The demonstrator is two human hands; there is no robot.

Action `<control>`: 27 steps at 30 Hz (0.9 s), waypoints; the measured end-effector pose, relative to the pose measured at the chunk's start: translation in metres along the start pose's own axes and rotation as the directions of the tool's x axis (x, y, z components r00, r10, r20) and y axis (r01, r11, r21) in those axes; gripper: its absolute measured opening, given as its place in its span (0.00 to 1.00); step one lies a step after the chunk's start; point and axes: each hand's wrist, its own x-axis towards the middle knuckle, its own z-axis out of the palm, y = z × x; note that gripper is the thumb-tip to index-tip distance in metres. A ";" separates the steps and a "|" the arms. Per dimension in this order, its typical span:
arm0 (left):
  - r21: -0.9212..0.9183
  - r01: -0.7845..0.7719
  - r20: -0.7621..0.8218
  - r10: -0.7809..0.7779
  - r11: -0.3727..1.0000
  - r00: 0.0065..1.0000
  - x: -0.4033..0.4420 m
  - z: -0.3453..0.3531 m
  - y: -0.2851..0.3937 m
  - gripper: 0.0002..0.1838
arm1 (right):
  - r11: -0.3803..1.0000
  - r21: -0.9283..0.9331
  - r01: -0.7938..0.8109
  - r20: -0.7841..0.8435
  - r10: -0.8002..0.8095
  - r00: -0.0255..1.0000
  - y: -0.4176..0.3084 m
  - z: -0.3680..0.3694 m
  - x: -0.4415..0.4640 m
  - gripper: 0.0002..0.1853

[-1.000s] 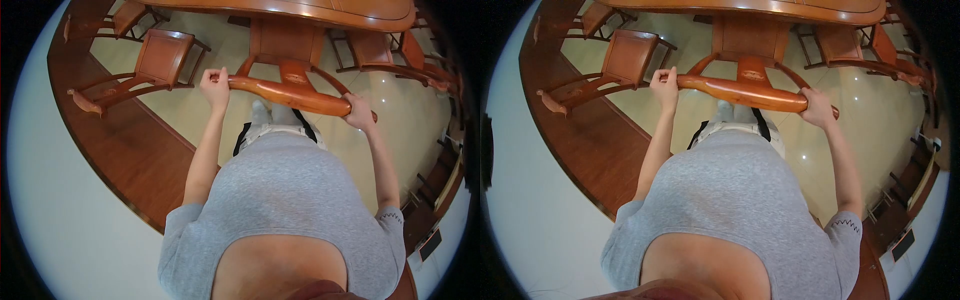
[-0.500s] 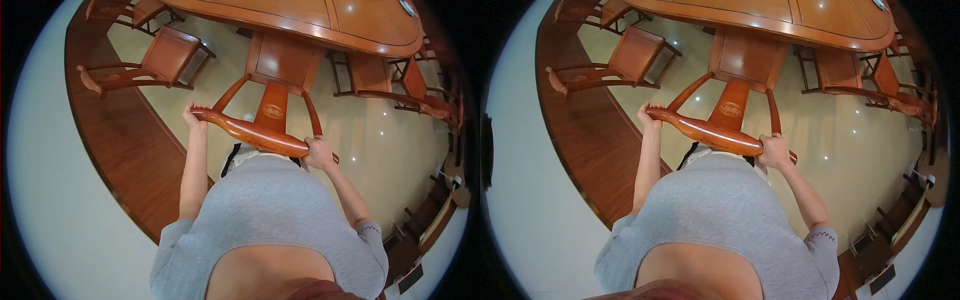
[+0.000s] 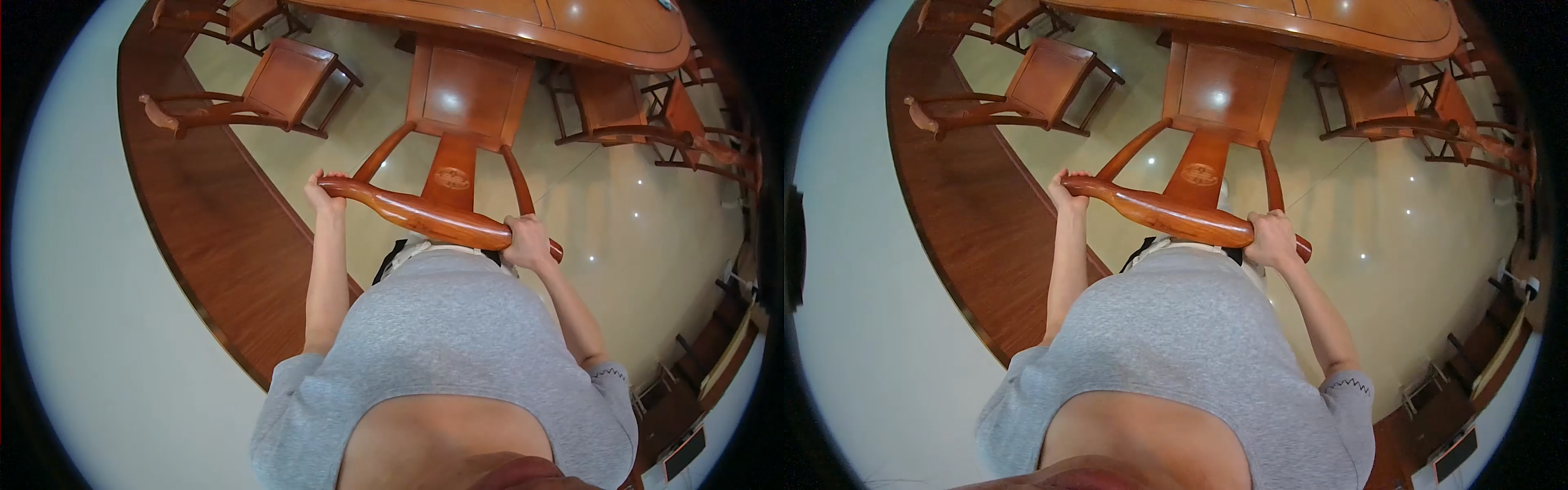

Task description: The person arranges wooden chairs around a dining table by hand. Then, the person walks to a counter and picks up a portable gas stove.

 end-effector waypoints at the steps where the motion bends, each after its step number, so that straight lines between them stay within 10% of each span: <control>1: 0.000 0.001 -0.003 -0.001 1.000 1.000 -0.001 0.001 0.000 0.08 | 1.000 0.006 -0.002 0.012 0.002 1.000 0.000 -0.001 0.001 0.11; 27: 0.044 0.033 0.037 -0.034 0.998 0.999 0.009 -0.003 0.005 0.05 | 0.994 -0.008 -0.105 0.026 0.105 0.994 -0.013 0.014 -0.003 0.12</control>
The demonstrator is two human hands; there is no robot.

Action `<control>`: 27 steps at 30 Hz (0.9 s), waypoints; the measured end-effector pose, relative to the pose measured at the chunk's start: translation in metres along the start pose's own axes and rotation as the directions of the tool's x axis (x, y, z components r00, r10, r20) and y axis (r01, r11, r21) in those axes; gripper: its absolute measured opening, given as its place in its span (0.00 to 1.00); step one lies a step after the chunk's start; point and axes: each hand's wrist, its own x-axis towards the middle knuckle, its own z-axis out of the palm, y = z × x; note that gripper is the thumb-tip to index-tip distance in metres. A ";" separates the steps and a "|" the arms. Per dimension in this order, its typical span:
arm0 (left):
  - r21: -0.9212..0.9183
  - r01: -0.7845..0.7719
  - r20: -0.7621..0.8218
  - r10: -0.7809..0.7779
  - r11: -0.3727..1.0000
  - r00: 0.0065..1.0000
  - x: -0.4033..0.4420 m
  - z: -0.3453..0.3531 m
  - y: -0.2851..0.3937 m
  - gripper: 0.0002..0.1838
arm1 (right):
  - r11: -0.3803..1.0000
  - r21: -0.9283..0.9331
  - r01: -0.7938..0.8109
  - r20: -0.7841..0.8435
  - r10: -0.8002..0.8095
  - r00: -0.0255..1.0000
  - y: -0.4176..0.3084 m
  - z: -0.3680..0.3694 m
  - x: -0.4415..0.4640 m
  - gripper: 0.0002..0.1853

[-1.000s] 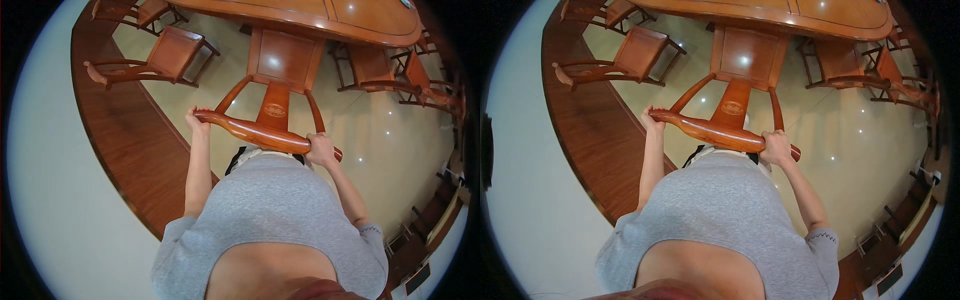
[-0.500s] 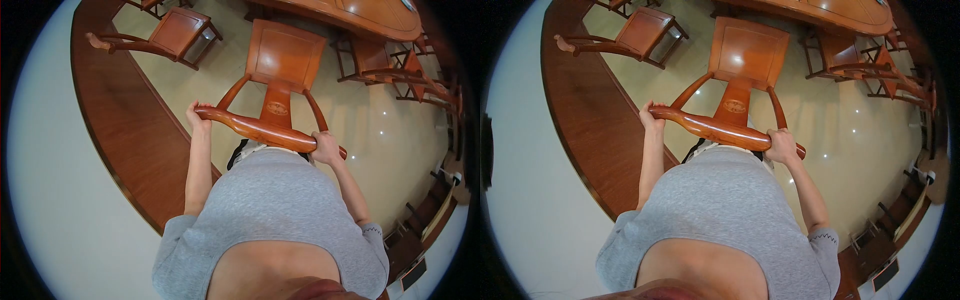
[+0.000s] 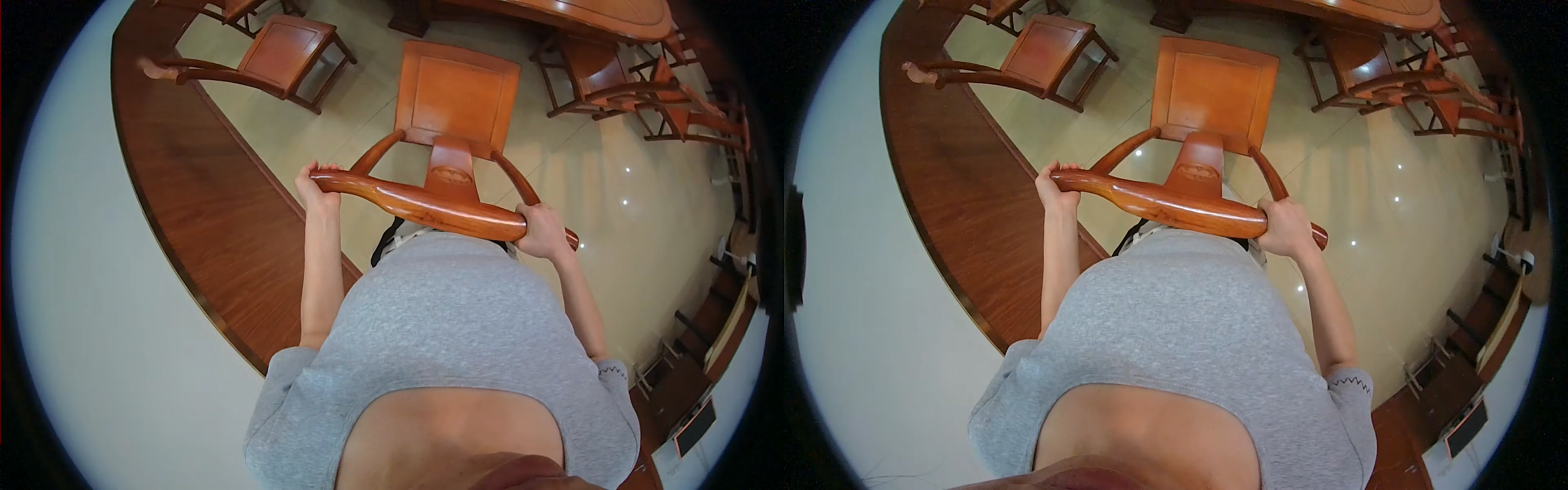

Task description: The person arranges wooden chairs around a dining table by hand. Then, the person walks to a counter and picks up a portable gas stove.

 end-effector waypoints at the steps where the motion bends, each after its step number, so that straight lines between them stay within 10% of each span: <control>1: -0.004 -0.002 0.001 0.002 1.000 1.000 0.003 -0.001 0.000 0.05 | 1.000 -0.010 0.001 -0.008 -0.001 1.000 -0.001 0.001 0.000 0.11; 27: 0.132 -0.347 0.280 0.300 0.929 0.912 0.009 -0.010 -0.008 0.09 | 0.996 -0.030 -0.080 -0.115 0.076 0.990 -0.005 0.010 -0.006 0.19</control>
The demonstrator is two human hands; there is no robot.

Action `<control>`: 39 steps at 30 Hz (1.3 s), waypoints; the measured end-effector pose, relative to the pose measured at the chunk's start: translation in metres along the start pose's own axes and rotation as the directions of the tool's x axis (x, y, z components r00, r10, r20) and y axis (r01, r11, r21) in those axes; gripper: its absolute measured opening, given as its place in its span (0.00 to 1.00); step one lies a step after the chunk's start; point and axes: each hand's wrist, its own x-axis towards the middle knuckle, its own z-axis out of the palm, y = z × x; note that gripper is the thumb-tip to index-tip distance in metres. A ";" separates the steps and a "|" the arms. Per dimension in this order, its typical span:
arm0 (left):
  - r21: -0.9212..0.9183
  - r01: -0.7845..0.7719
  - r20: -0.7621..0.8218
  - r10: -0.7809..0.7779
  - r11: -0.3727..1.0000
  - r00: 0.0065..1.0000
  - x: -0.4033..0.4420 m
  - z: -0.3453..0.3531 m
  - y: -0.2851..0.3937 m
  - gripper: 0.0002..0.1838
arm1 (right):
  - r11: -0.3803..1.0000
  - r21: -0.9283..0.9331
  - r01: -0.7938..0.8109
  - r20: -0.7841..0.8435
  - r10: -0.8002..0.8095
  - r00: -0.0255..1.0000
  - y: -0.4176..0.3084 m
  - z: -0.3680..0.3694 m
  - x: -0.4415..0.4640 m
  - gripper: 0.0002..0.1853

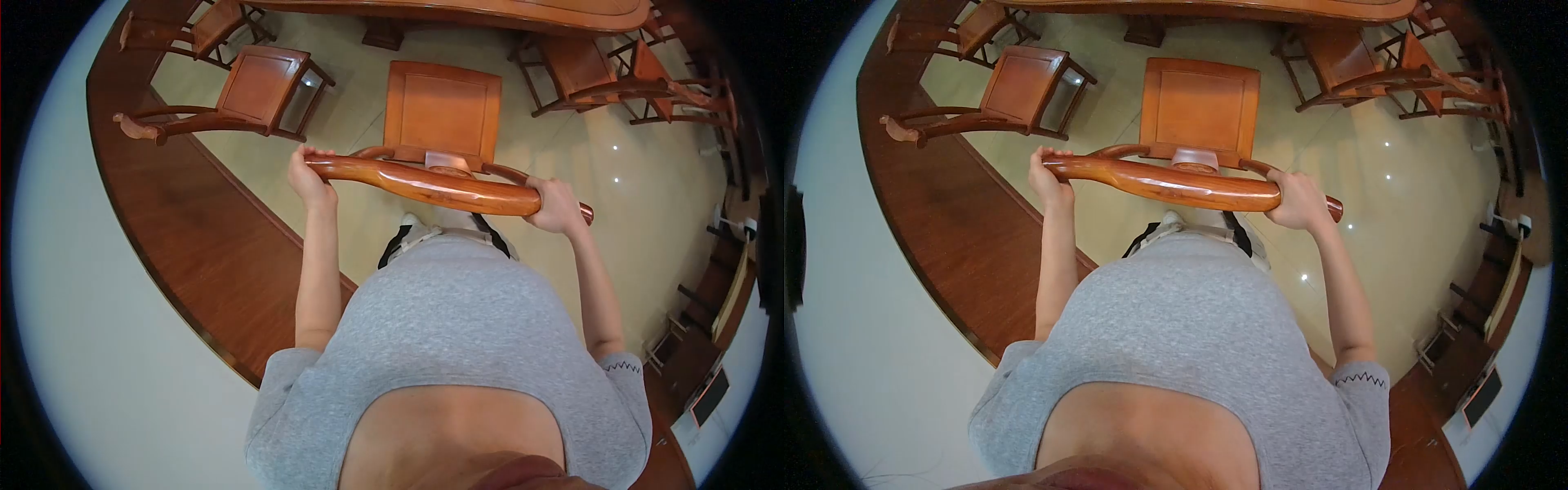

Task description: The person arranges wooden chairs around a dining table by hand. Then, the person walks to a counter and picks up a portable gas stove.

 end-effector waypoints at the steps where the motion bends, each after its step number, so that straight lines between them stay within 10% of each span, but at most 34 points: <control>1: 0.067 -0.060 0.010 0.059 0.996 0.998 -0.001 0.000 -0.001 0.09 | 1.000 -0.005 0.013 -0.012 -0.014 1.000 0.002 0.003 0.001 0.19; 39: 0.242 -0.318 0.039 0.318 0.917 0.947 0.003 0.007 -0.007 0.14 | 0.999 0.030 0.034 -0.027 -0.033 0.999 -0.002 -0.003 0.003 0.19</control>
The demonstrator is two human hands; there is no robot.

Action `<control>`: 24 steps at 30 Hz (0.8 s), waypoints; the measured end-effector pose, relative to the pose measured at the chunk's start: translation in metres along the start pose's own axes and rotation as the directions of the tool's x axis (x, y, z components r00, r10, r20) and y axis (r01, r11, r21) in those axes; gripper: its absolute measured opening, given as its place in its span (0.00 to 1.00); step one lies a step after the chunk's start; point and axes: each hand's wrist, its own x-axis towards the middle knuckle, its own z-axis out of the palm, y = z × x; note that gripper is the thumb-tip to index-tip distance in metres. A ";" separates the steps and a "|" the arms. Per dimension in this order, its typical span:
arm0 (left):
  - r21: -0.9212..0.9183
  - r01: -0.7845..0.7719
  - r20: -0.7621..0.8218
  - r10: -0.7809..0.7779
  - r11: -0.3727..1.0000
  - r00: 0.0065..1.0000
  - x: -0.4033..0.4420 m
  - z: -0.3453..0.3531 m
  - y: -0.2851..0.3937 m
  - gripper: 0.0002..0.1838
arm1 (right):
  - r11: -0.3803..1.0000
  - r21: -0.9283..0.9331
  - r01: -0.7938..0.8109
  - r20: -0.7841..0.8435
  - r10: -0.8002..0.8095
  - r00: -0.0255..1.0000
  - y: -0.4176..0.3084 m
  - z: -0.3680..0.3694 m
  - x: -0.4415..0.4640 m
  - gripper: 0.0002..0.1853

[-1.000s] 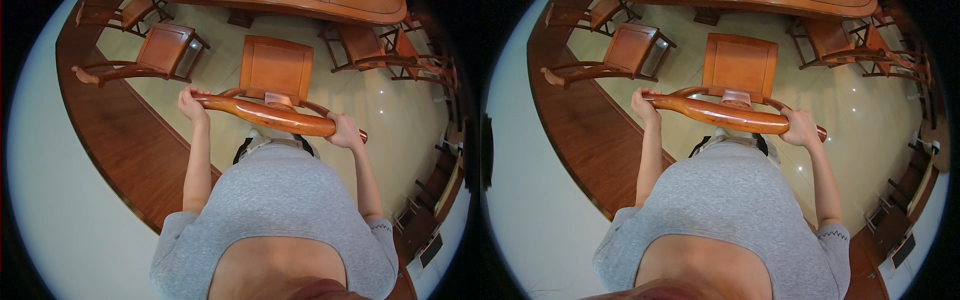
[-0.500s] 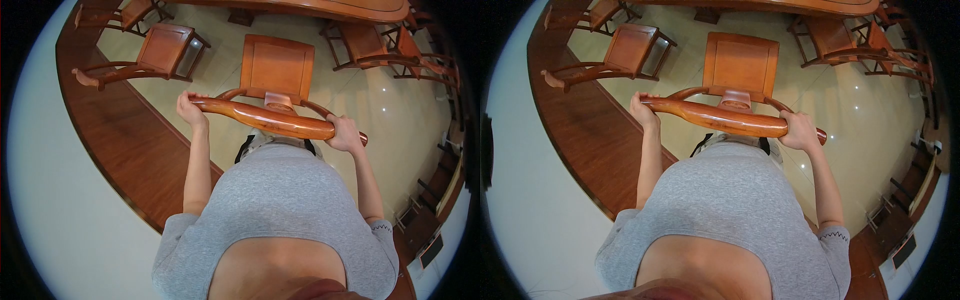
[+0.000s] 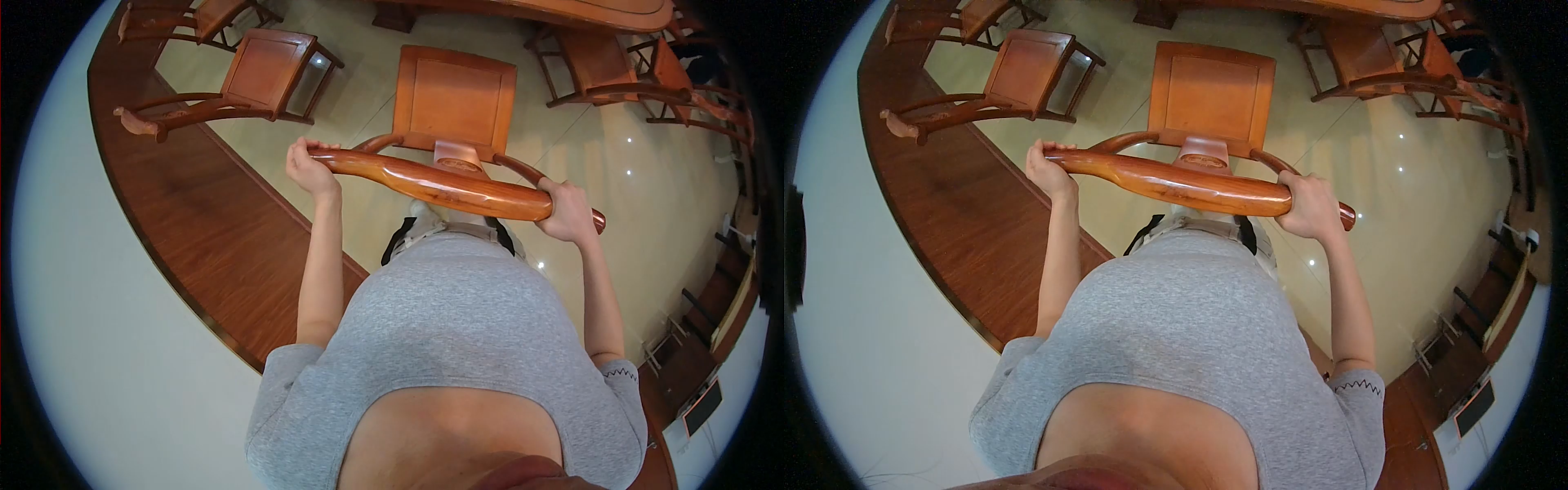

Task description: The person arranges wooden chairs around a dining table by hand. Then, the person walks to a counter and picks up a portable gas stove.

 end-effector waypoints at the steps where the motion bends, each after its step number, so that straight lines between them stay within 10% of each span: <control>1: 0.038 -0.067 0.001 0.067 0.997 0.998 0.001 0.000 -0.001 0.14 | 1.000 0.007 0.000 0.000 0.000 1.000 -0.001 -0.001 0.000 0.18; 24: 0.184 -0.209 0.085 0.196 0.960 0.977 0.001 -0.011 -0.008 0.12 | 0.997 -0.059 0.046 -0.004 -0.047 0.999 -0.002 0.000 -0.002 0.17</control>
